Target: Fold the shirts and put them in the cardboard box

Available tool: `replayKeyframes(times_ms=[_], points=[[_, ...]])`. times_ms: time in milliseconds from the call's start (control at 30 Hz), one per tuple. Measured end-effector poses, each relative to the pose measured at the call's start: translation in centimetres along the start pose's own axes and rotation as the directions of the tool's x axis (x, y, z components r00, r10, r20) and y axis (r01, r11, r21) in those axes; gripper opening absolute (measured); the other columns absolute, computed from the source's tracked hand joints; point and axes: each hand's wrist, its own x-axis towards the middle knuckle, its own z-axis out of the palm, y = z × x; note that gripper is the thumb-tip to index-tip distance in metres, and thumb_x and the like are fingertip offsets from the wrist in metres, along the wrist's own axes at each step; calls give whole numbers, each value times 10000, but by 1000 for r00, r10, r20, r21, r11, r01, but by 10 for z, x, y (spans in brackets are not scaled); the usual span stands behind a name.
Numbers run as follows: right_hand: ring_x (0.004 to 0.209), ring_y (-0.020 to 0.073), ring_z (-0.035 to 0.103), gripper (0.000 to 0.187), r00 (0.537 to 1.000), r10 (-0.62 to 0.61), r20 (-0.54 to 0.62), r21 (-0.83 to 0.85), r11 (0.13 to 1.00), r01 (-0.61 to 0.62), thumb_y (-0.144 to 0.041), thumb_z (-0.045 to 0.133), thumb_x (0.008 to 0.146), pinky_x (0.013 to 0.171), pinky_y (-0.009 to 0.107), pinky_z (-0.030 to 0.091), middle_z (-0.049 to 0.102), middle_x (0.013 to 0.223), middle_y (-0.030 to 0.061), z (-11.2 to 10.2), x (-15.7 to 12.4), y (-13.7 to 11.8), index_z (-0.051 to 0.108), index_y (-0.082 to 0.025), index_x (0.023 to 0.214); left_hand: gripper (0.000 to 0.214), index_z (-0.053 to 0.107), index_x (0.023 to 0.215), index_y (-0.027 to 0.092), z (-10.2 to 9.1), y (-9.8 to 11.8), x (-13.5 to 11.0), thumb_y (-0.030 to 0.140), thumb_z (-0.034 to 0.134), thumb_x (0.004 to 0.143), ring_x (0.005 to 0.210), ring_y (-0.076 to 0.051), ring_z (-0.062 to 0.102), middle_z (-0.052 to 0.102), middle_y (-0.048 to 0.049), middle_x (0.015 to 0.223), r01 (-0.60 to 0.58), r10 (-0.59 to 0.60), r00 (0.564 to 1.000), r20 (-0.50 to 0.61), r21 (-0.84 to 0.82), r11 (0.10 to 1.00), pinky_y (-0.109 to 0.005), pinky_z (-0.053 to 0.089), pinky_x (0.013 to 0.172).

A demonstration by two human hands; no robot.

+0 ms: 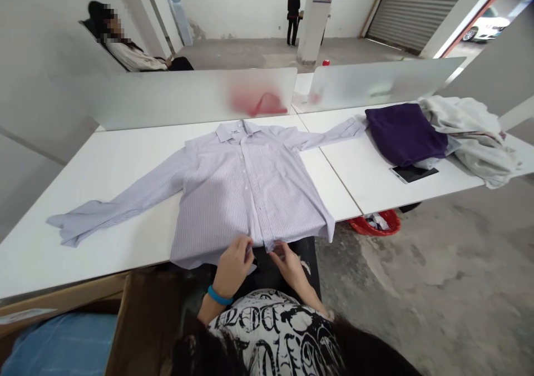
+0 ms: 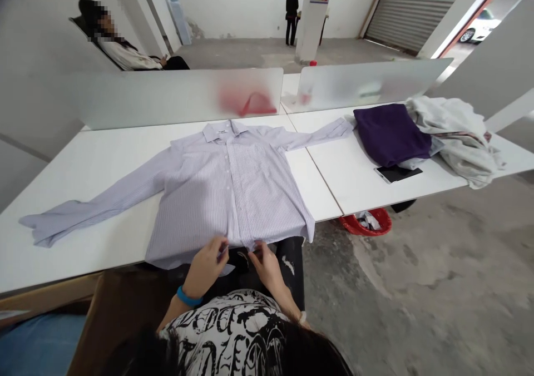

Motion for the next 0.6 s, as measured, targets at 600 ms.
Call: replayKeyframes(times_ms=[600], points=[[945, 207, 645, 349, 953, 284, 106, 767, 586, -260, -372, 784, 640, 914, 344, 458, 707, 949, 55, -37, -15, 16, 668, -181, 907, 435, 643, 1024, 177, 28, -7, 14, 538, 490, 836, 984, -228, 625, 681, -96, 1070, 418, -66, 868, 492, -652, 632, -362, 462, 898]])
